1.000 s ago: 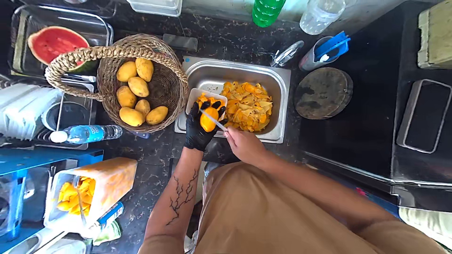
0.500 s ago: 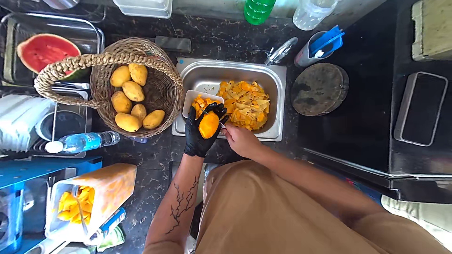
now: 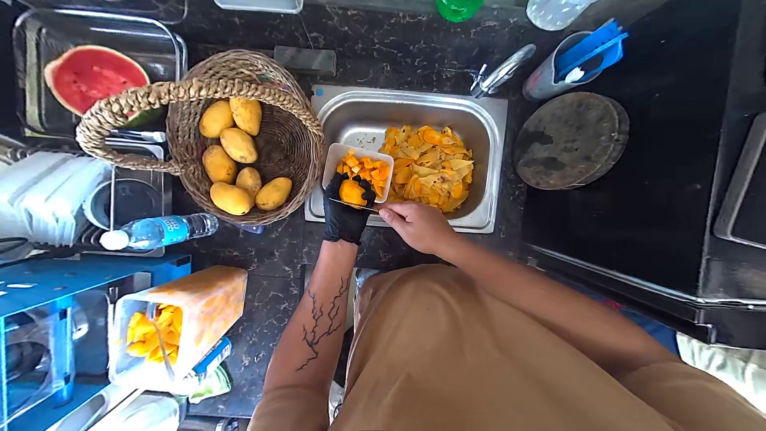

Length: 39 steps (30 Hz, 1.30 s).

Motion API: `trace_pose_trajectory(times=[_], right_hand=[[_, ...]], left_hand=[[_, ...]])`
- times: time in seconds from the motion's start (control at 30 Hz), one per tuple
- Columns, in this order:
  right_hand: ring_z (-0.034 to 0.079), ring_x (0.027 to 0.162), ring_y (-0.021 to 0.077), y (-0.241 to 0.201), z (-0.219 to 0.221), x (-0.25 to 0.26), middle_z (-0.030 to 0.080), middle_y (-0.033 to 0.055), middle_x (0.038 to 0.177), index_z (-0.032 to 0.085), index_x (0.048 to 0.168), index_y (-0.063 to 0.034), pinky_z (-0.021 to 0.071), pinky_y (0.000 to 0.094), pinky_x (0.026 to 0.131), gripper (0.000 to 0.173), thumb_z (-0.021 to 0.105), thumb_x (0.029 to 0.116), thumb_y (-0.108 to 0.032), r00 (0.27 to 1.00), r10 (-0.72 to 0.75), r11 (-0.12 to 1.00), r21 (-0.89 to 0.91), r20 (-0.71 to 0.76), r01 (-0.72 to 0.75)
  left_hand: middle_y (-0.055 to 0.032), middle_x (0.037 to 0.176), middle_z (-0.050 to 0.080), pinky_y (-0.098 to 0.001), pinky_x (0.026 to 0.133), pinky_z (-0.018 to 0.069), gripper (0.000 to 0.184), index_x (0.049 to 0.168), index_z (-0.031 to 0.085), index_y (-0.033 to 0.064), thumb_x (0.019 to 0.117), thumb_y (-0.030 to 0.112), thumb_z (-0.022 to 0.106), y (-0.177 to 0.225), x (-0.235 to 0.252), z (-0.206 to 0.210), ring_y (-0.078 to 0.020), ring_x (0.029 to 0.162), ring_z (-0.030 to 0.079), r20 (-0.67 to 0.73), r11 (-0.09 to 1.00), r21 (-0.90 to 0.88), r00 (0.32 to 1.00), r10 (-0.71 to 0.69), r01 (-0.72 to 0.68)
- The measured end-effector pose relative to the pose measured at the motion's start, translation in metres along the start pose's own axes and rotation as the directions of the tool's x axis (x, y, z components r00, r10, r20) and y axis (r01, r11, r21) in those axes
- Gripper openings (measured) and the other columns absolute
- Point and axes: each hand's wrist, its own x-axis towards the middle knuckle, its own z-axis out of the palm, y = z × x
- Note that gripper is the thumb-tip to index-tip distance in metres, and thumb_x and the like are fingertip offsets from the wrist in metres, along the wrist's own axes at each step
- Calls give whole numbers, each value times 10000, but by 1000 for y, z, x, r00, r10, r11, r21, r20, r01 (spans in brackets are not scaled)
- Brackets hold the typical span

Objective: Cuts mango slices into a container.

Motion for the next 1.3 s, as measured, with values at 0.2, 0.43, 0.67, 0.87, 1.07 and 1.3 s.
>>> trace_pose_trajectory(times=[0.2,0.43,0.67,0.87,1.07,1.3], right_hand=[[674,1144,181,3,5,9,734,-13,1203,713,1299,-302,525,532,958,431,394,1089,-501,1000,3,999,-51,-17,-4],[690,1076,204,5,21,29,744,6,1107,700,1309,-312,545,515,911,432,379,1092,-503,997,7,993,-115,-80,-16],[685,919,243,-2,31,42,709,47,926,727,1264,-301,547,500,783,410,405,1088,-485,985,-41,980,-197,-169,7],[705,954,248,-3,34,42,740,53,972,727,1270,-284,558,513,817,411,406,1092,-469,986,-19,984,-176,-166,-10],[699,1006,256,-6,32,46,741,61,1023,706,1303,-289,540,539,850,438,377,1094,-488,992,73,988,-127,-107,-86],[688,1060,311,0,14,49,731,102,1119,696,1290,-230,510,646,861,529,313,1095,-540,965,242,963,96,102,-252]], left_hand=[[-48,773,578,-288,563,543,286,973,513,151,1068,360,343,2,-6,24,-170,642,618,81,995,102,997,6,-14],[-62,790,595,-380,643,565,339,961,533,155,1065,397,318,1,15,7,-210,690,625,20,982,120,990,141,-143],[-24,773,538,-422,708,558,377,973,485,171,1096,436,248,6,-2,37,-192,679,584,-155,945,206,945,288,-254],[-25,789,542,-407,690,546,367,992,471,171,1101,423,227,5,0,33,-192,685,580,-114,922,267,941,319,-280],[-5,755,523,-418,703,550,413,972,468,188,1103,462,189,1,0,35,-183,678,578,-87,914,263,936,341,-309],[-148,1169,626,-569,918,516,671,1274,516,126,994,648,202,11,15,2,-323,1085,626,98,990,85,990,104,-113]])
